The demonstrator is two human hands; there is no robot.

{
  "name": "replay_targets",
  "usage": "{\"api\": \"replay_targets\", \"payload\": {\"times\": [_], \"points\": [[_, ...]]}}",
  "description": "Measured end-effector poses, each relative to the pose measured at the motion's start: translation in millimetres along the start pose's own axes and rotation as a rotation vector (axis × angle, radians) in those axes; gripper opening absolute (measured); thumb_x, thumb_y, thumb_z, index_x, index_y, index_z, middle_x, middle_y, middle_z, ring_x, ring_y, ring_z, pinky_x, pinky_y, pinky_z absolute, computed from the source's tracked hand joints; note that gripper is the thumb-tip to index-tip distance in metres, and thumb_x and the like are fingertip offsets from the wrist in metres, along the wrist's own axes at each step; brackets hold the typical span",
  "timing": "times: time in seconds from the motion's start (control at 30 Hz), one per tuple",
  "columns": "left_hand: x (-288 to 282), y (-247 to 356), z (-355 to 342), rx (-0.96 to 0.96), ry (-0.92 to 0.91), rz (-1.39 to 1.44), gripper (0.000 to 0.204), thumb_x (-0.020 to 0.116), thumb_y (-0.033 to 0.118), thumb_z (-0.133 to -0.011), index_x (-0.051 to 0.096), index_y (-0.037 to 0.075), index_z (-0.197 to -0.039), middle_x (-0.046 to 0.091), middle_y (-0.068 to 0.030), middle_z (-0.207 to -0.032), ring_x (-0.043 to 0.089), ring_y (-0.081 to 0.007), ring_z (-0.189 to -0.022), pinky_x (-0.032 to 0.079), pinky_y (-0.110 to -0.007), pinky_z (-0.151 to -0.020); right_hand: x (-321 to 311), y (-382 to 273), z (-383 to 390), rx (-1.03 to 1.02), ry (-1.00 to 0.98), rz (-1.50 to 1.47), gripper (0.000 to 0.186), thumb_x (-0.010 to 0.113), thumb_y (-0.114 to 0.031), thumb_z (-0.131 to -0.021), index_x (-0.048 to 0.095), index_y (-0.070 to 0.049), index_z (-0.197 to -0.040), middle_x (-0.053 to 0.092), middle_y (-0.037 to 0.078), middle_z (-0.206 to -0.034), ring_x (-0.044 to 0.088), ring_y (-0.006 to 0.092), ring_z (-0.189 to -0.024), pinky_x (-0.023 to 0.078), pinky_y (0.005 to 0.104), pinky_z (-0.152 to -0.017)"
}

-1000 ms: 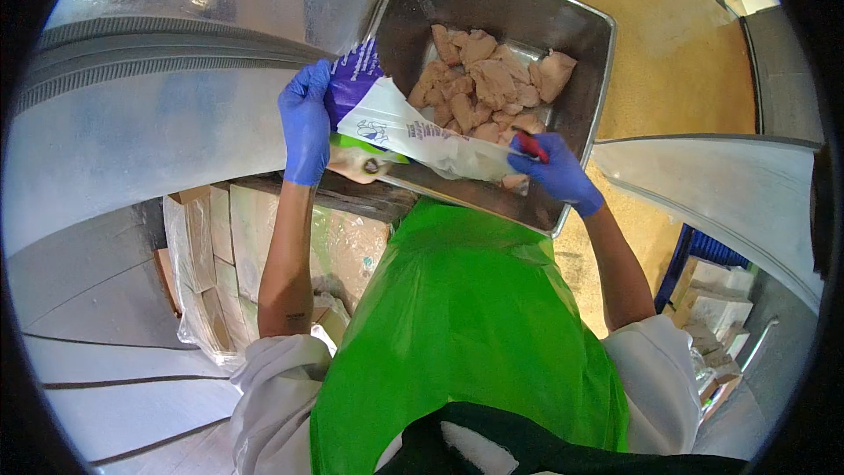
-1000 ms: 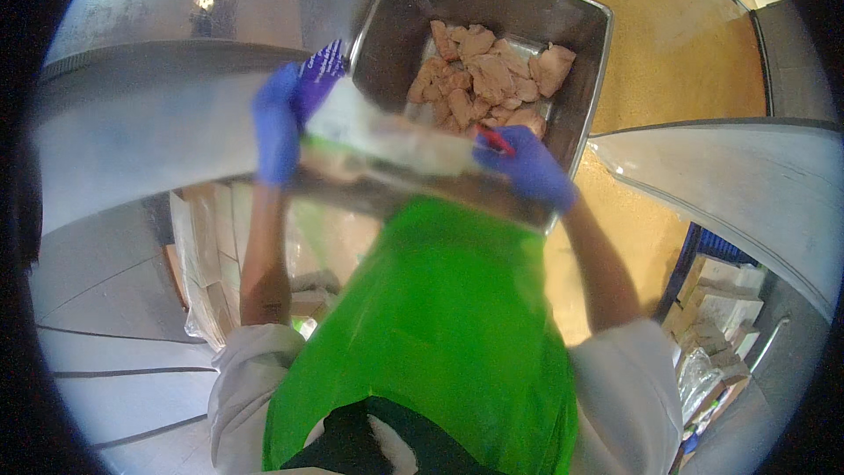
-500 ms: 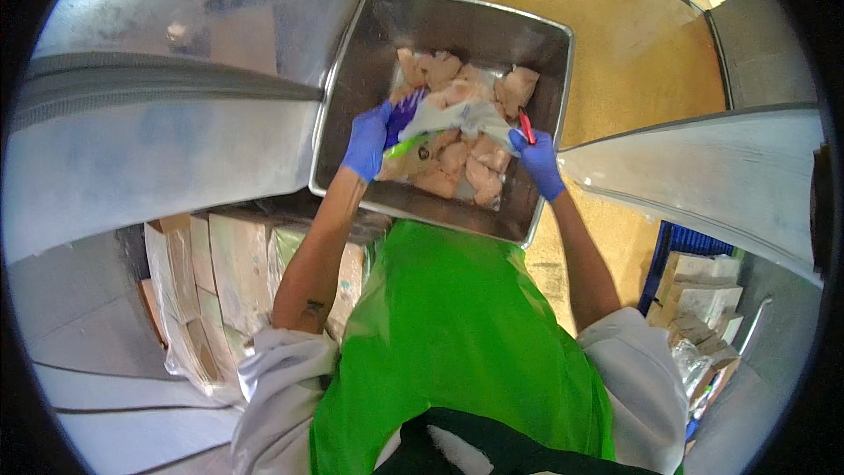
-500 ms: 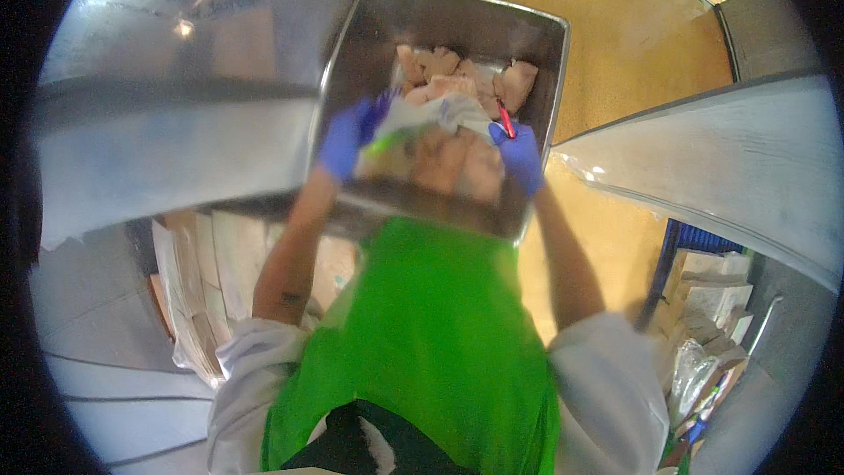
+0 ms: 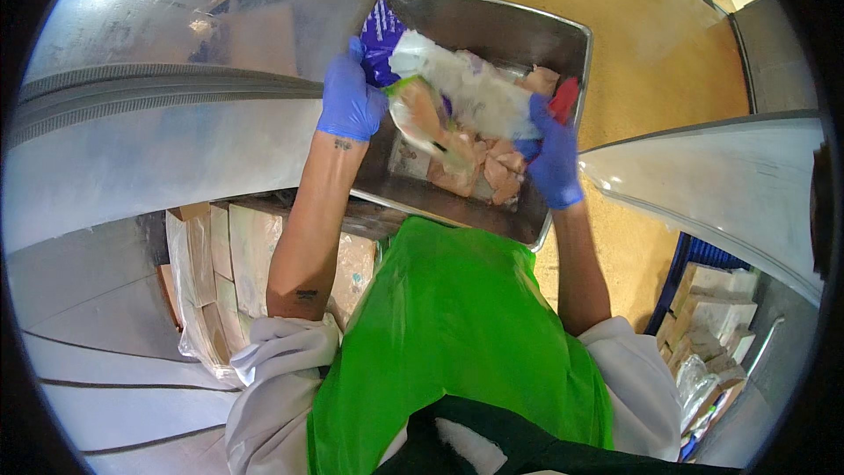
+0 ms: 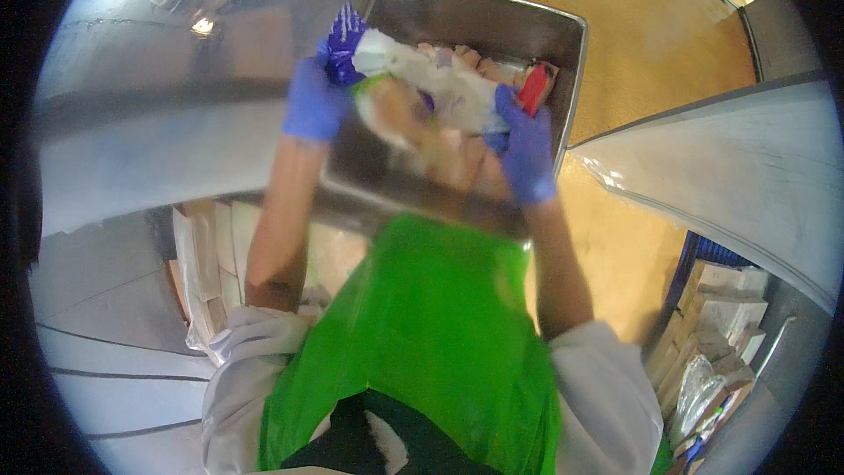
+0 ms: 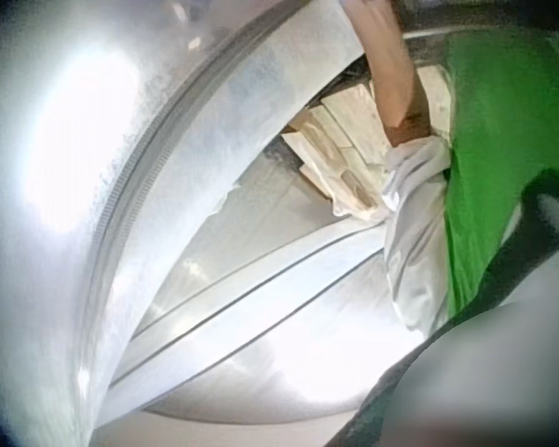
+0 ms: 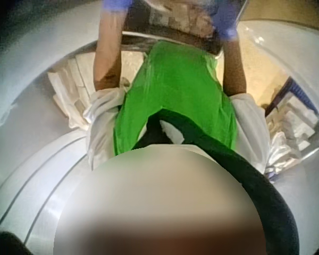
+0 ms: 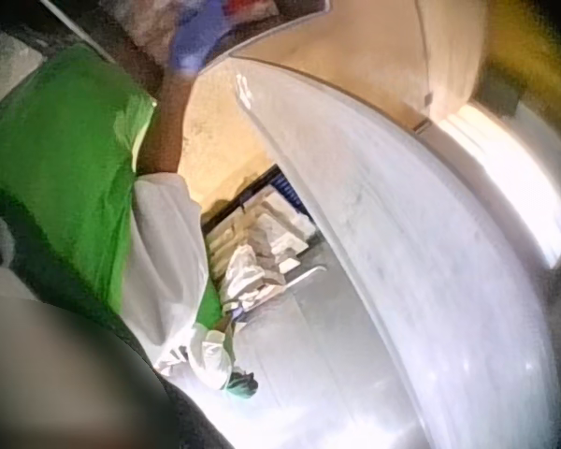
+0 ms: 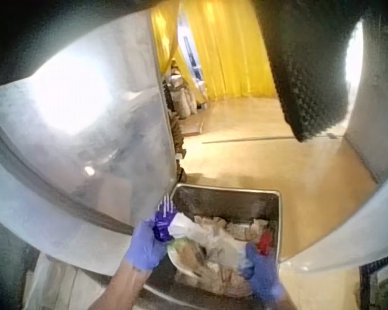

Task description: The person opens multiple sealed plastic bags of frozen chicken pieces using a red utility knife and pours the contents into a large metal tray. The person repeats this process for several bags, discarding the empty packaging into a nearby bin.

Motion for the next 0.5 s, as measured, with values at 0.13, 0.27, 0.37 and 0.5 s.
{"api": "replay_targets", "payload": {"times": [0.13, 0.27, 0.37, 0.5], "points": [[-2.9, 27.2, -18.7, 0.118, 0.045, 0.015, 0.034, 0.035, 0.024, -0.098, 0.059, 0.001, -0.105, 0.064, -0.0131, -0.104, 0.060, -0.0222, -0.095, 0.045, -0.036, -0.091, 53.8, -64.5, 23.2, -0.090, -0.019, 0.046, 0.015, 0.065, -0.021, -0.087, 0.055, -0.012, -0.080, 0.044, -0.007, -0.064, 0.038, 0.0019, -0.048, 0.029, 0.0197, -0.042], [16.4, 38.9, -20.4, 0.256, 0.077, -0.223, 0.036, 0.033, 0.026, -0.100, 0.059, 0.000, -0.104, 0.064, -0.0128, -0.103, 0.062, -0.0233, -0.092, 0.048, -0.037, -0.088, 20.6, -55.3, -55.2, -0.290, 0.096, 0.281, 0.015, 0.066, -0.022, -0.086, 0.056, -0.010, -0.082, 0.041, -0.008, -0.063, 0.035, 0.0021, -0.047, 0.028, 0.0198, -0.041], [19.9, 34.8, -19.0, 0.170, 0.073, 0.101, 0.034, 0.035, 0.025, -0.100, 0.059, 0.000, -0.101, 0.065, -0.0125, -0.100, 0.063, -0.0239, -0.087, 0.050, -0.038, -0.085, 10.0, -60.3, -36.0, -0.393, 0.029, 0.487, 0.015, 0.067, -0.022, -0.085, 0.057, -0.011, -0.085, 0.040, -0.008, -0.063, 0.033, 0.0021, -0.047, 0.026, 0.0203, -0.041], [5.9, 28.0, -3.9, 0.095, 0.022, 0.287, 0.029, 0.040, 0.023, -0.098, 0.060, 0.001, -0.098, 0.065, -0.0123, -0.096, 0.062, -0.0229, -0.085, 0.050, -0.038, -0.082, -17.5, -12.7, -23.8, -0.149, -0.064, 0.242, 0.017, 0.061, -0.025, -0.090, 0.055, -0.011, -0.097, 0.042, -0.007, -0.066, 0.034, 0.0032, -0.047, 0.027, 0.0201, -0.042]]}}
Point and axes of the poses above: each hand's wrist, its own z-axis away from the middle knuckle, its own x-axis out of the palm, y = z × x, the point moved 3 cm from there along -z, towards the middle knuckle
